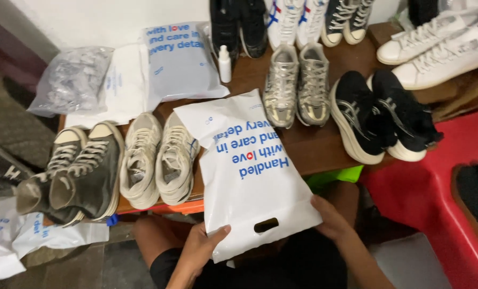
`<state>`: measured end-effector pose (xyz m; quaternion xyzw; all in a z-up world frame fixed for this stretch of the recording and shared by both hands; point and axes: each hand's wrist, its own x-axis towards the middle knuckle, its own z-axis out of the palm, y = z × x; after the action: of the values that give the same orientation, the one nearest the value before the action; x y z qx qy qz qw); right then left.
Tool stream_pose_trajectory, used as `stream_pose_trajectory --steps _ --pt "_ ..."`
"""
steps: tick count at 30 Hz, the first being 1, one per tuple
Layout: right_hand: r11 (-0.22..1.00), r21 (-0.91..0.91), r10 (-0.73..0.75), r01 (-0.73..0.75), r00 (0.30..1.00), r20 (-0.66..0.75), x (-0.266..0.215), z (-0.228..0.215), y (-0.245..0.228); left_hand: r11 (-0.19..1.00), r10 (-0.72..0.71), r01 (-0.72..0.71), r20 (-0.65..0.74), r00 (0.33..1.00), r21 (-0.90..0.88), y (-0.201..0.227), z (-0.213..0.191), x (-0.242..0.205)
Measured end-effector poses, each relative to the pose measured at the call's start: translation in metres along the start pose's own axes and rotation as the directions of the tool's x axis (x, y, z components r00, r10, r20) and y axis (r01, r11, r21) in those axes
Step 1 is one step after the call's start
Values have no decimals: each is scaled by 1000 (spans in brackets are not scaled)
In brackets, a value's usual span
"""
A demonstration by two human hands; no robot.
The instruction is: Packing cleaned or repaired shoes into plastic bags after stuffing them with paper.
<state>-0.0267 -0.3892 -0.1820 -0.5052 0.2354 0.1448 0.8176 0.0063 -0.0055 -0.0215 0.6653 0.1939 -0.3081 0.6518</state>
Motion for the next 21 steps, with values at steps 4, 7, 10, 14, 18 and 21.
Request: stream_pose_trajectory --steps 4,7,10,14,18,21 --pt "983 182 -16 -7 992 128 6 -13 28 1000 13 -12 -56 998 17 11 4 -7" --pt "993 60 105 -106 994 29 -3 2 -10 998 -22 24 -32 999 54 20 4 -13" --pt "962 -97 246 -254 965 -84 -19 43 -57 998 -18 17 17 1000 59 22 5 -14" --pt "908 -205 330 -366 925 -190 -63 135 -125 997 -18 20 -29 999 73 5 6 1" --pt "926 -195 300 -322 944 -136 -45 119 -106 999 -20 21 -25 999 31 15 10 -7" --pt "931 -203 267 -305 944 -192 -35 113 -93 1000 -20 19 -52 998 -12 12 12 -7"
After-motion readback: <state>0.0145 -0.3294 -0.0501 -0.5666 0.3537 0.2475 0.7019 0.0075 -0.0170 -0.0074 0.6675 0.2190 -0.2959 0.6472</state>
